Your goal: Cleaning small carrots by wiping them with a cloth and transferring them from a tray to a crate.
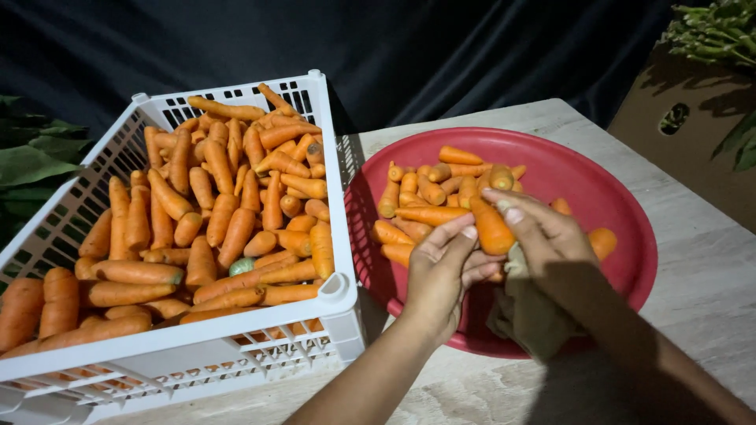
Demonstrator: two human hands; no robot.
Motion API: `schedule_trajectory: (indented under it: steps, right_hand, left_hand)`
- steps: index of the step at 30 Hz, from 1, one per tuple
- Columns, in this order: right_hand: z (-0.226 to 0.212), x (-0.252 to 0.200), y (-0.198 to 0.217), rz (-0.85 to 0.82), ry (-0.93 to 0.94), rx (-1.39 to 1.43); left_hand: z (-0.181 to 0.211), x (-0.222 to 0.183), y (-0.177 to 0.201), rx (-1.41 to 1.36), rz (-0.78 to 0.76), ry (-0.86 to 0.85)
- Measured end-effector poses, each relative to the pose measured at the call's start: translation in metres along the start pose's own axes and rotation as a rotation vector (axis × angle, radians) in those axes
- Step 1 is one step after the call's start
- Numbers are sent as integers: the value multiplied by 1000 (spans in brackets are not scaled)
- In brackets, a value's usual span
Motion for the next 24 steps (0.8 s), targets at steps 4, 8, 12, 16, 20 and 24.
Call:
schedule_trajectory:
  steps: [4, 8, 12, 16, 20, 24]
  right_hand:
    - [-28, -9, -12, -119, 349, -186]
    - [-35, -12, -14, -35, 294, -127]
    - [-45, -14, -7, 115, 152, -201]
    - [-37, -5, 5, 217, -97, -206]
    - [-15, 6, 21, 308, -241, -157]
    - [-33, -1, 4, 259, -148, -76]
  left_hand:
    - [6, -6, -11, 46, -95, -38]
    - [7, -8, -15, 121, -137, -103]
    - [0, -8, -13, 148, -140, -74]
    - [-9, -9, -16, 229, -218, -59]
    - [11, -24, -28, 83, -220, -60]
    - [2, -7, -15, 50, -144, -6]
Point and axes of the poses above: each hand's wrist, its own x-axis towards the middle knuckle, its own y-axis out of the back of the hand, z = x × y, the point moved 6 cm from there along x, towards the middle knuckle, and after that the axes turned 2 degrees about x, right-handed, at the moved point
